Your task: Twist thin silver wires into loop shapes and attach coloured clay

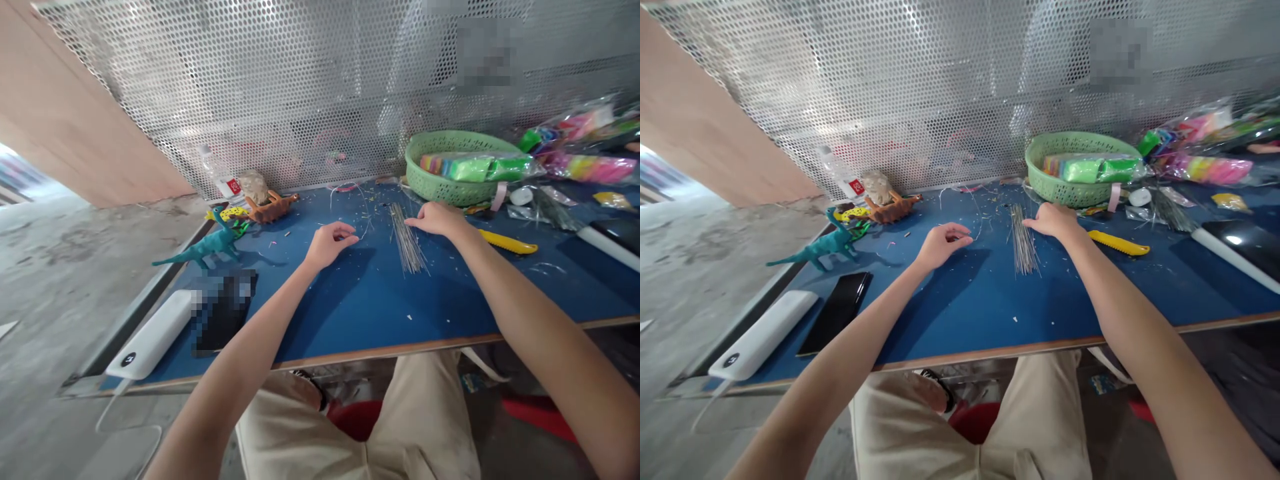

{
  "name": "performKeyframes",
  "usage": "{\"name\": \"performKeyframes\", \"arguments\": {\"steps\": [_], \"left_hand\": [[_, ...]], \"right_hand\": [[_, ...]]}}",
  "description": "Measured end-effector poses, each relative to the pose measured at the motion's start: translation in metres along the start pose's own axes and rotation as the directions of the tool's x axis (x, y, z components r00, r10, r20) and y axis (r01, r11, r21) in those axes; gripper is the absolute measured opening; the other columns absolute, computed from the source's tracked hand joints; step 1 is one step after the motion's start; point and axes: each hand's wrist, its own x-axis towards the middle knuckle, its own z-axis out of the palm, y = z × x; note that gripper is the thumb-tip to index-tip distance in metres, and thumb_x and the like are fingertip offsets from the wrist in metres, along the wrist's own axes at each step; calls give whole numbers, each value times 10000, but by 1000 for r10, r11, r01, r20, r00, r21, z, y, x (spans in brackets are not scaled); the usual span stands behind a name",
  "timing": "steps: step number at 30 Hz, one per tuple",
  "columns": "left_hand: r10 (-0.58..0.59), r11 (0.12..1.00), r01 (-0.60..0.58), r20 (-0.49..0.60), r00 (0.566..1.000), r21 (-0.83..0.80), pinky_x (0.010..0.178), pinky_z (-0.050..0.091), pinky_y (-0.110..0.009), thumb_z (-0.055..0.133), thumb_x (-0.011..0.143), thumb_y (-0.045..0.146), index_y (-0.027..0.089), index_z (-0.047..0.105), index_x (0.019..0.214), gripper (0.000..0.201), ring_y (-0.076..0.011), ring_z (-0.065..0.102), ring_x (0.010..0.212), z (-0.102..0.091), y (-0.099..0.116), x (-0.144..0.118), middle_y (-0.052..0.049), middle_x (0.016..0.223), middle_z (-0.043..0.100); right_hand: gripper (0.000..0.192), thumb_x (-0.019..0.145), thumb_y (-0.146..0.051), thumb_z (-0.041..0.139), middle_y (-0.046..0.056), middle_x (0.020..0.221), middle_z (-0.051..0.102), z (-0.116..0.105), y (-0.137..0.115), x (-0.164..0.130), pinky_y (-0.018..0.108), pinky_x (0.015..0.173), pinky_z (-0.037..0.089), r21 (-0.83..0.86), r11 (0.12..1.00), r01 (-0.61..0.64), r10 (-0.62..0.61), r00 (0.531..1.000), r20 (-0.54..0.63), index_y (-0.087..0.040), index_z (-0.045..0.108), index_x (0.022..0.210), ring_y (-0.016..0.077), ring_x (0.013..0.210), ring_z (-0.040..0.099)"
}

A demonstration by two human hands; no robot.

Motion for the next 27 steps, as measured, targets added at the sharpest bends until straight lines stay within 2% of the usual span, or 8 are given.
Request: {"name": "performKeyframes", "arguments": {"steps": [6,11,14,16,19,22,24,27], "left_hand": [[17,1000,-17,18,1000,-6,767,542,-300,819,813,377,206,759,1013,270,-156,702,762,1,0,0,-50,903,789],[28,998,-29,-14,1000,-56,764,526,-296,850,784,382,202,768,963,268,-153,679,742,-1,3,-1,-50,857,779],[-5,995,1,-39,999,-99,750,521,-293,858,774,392,198,767,949,276,-148,663,725,-2,2,-1,-47,825,767],[-53,986,40,-80,995,-159,715,520,-284,857,775,405,192,765,952,291,-137,642,688,-1,2,0,-39,785,752],[-137,942,79,-161,977,-325,640,507,-265,844,795,402,184,758,979,298,-103,583,602,1,3,-1,-27,780,746],[-211,847,78,-198,957,-525,658,534,-254,815,838,339,172,744,1006,247,-72,588,610,4,6,-2,-43,919,776],[-252,760,64,-202,946,-647,744,576,-261,795,861,269,157,734,1019,203,-75,655,694,5,8,-2,-63,1003,782],[-293,643,17,-226,929,-765,902,602,-288,765,884,197,136,734,1028,160,-106,735,866,4,9,0,-84,1055,783]], "right_hand": [[316,790,-521,718,142,989,783,2,1,2,394,737,504,31,998,-47,45,997,68,-237,828,874,310,869,714],[272,806,-418,643,109,687,694,-6,5,-4,347,648,433,126,991,-45,44,999,11,-200,737,673,255,695,647],[318,842,-387,586,52,553,573,-11,3,-11,324,583,365,307,952,14,11,997,-78,-201,610,585,195,581,546],[313,863,-373,574,21,553,530,-11,-2,-15,309,551,331,495,859,131,-71,988,-139,-206,558,599,156,538,474],[236,892,-369,596,0,638,542,-7,-15,-18,284,548,346,747,567,346,-254,937,-241,-211,563,719,128,551,442],[178,911,-377,629,11,776,617,0,-26,-20,283,639,437,833,322,450,-329,878,-348,-223,557,859,138,664,528],[167,916,-366,640,18,833,651,2,-31,-21,290,673,455,841,269,469,-352,861,-368,-229,544,912,143,708,553],[144,924,-349,641,10,793,647,3,-36,-27,295,667,436,807,331,489,-413,844,-343,-228,568,952,148,699,550]]}}
